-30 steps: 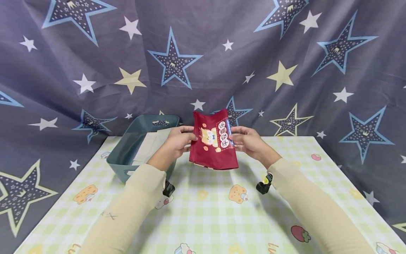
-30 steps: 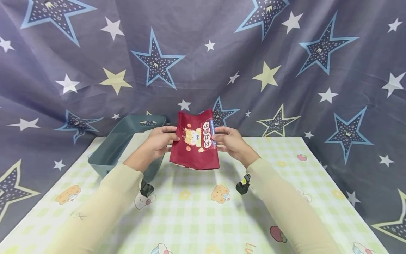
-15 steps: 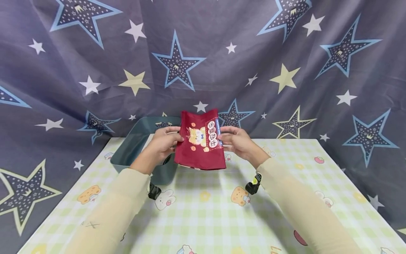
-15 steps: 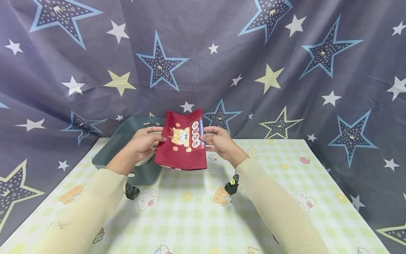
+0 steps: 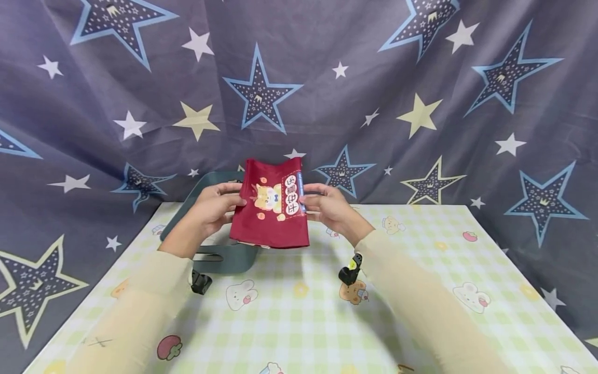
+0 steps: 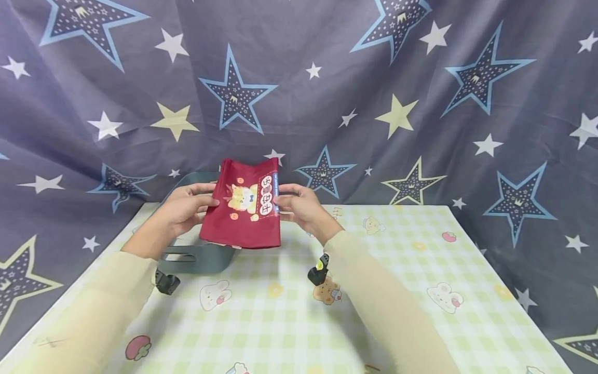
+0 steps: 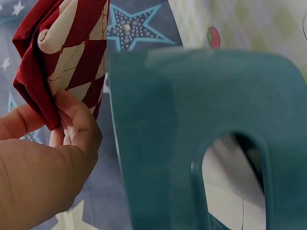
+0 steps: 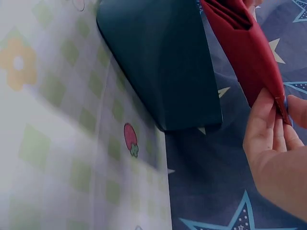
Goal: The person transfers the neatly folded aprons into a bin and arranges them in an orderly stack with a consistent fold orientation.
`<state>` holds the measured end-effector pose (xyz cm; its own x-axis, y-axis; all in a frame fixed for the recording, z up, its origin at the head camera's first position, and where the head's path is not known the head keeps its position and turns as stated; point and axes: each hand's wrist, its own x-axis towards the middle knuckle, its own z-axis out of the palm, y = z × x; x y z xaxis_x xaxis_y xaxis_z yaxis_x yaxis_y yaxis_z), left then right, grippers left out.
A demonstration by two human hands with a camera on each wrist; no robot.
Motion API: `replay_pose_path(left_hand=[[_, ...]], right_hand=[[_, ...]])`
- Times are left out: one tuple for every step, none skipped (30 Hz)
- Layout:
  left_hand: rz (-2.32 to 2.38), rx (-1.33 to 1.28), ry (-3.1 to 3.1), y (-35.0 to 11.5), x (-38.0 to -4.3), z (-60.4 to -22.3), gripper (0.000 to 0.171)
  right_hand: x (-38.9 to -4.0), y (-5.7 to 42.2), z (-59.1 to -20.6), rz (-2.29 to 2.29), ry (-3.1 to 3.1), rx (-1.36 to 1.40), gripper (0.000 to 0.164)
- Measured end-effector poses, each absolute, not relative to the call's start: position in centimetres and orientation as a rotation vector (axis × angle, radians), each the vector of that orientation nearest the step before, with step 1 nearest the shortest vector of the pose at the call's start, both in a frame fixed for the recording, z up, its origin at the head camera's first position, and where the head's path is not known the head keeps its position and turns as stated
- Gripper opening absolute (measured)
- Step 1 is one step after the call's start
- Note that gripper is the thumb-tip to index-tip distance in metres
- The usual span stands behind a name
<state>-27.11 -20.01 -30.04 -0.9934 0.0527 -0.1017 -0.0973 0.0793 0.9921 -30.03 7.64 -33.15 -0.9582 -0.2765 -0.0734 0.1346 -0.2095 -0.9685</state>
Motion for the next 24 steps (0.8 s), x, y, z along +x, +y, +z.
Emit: replay_pose_path(left_hand=[[2.056,-0.043,2.228,-20.3,-27.1,-30.0,0.057],[2.054,-0.038,2.23,-20.6,-27.1,-29.9,0.057],[2.053,-0.033,2.232,-20.9,-27.2,-29.9,0.057],[2.05,-0.033,2.236,-21.1,-27.2,-29.8,0.057],[2.048,-0.035,2.238,-21.4,-27.2,-29.8,0.057],[2.047,-0.035,2.238,-21.6,-27.2,-29.7,0.057],[2.043,-0.034,2.241,-21.8,-27.2,-29.6,0.057],[2.04,-0.035,2.245,-22.1,-27.2,-29.5,0.057],[2.036,-0.035,2.251,-22.3,-27.2,-29.4,0.057],[2.035,-0.039,2.255,-22.6,-27.2,-29.3,0.058],[2.029,-0.038,2.265,-22.8,-27.2,-29.2,0.058],[2.025,-0.036,2.272,-23.1,-27.2,-29.1,0.058],[2.024,-0.038,2.277,-23.4,-27.2,-29.0,0.058],[2.024,-0.04,2.28,-23.6,-27.2,-28.9,0.058],[2.02,-0.041,2.282,-23.8,-27.3,-28.8,0.058],[2.016,-0.042,2.285,-24.1,-27.3,-28.7,0.058],[2.012,-0.044,2.287,-24.4,-27.4,-28.7,0.058],[2.012,-0.047,2.282,-24.6,-27.4,-28.6,0.058],[2.011,-0.05,2.279,-24.9,-27.5,-28.5,0.058],[2.009,-0.052,2.277,-25.2,-27.6,-28.5,0.059],[2.008,-0.056,2.27,-25.5,-27.6,-28.4,0.059],[2.009,-0.06,2.261,-25.8,-27.7,-28.3,0.059],[2.011,-0.066,2.253,-26.1,-27.8,-28.2,0.059],[2.01,-0.072,2.248,-26.4,-27.8,-28.2,0.059]], right_hand=[[-30.1,7.4,-33.1,-2.251,1.781,-0.162,0.042],[-30.1,7.1,-33.1,-2.254,1.775,-0.158,0.042],[-30.2,6.8,-33.1,-2.257,1.769,-0.151,0.042],[-30.2,6.5,-33.0,-2.258,1.769,-0.144,0.041],[-30.2,6.2,-32.9,-2.259,1.766,-0.14,0.041],[-30.3,6.0,-32.9,-2.262,1.763,-0.136,0.04],[-30.3,5.7,-32.8,-2.267,1.756,-0.139,0.04],[-30.4,5.5,-32.8,-2.273,1.748,-0.141,0.04],[-30.4,5.3,-32.8,-2.277,1.742,-0.145,0.04],[-30.4,5.0,-32.8,-2.283,1.733,-0.154,0.04],[-30.5,4.7,-32.8,-2.289,1.719,-0.162,0.04],[-30.6,4.5,-32.8,-2.292,1.71,-0.172,0.041],[-30.6,4.3,-32.8,-2.296,1.7,-0.179,0.041],[-30.6,4.0,-32.8,-2.297,1.694,-0.182,0.041],[-30.7,3.8,-32.8,-2.296,1.69,-0.187,0.041],[-30.7,3.6,-32.8,-2.296,1.684,-0.191,0.041],[-30.7,3.3,-32.8,-2.296,1.679,-0.196,0.041],[-30.7,3.0,-32.8,-2.294,1.677,-0.202,0.041],[-30.7,2.8,-32.7,-2.295,1.671,-0.207,0.041],[-30.7,2.5,-32.7,-2.296,1.666,-0.21,0.041],[-30.8,2.2,-32.7,-2.299,1.66,-0.212,0.042],[-30.8,1.9,-32.6,-2.305,1.65,-0.212,0.042],[-30.7,1.6,-32.6,-2.31,1.64,-0.208,0.043],[-30.7,1.3,-32.6,-2.316,1.628,-0.202,0.043]])
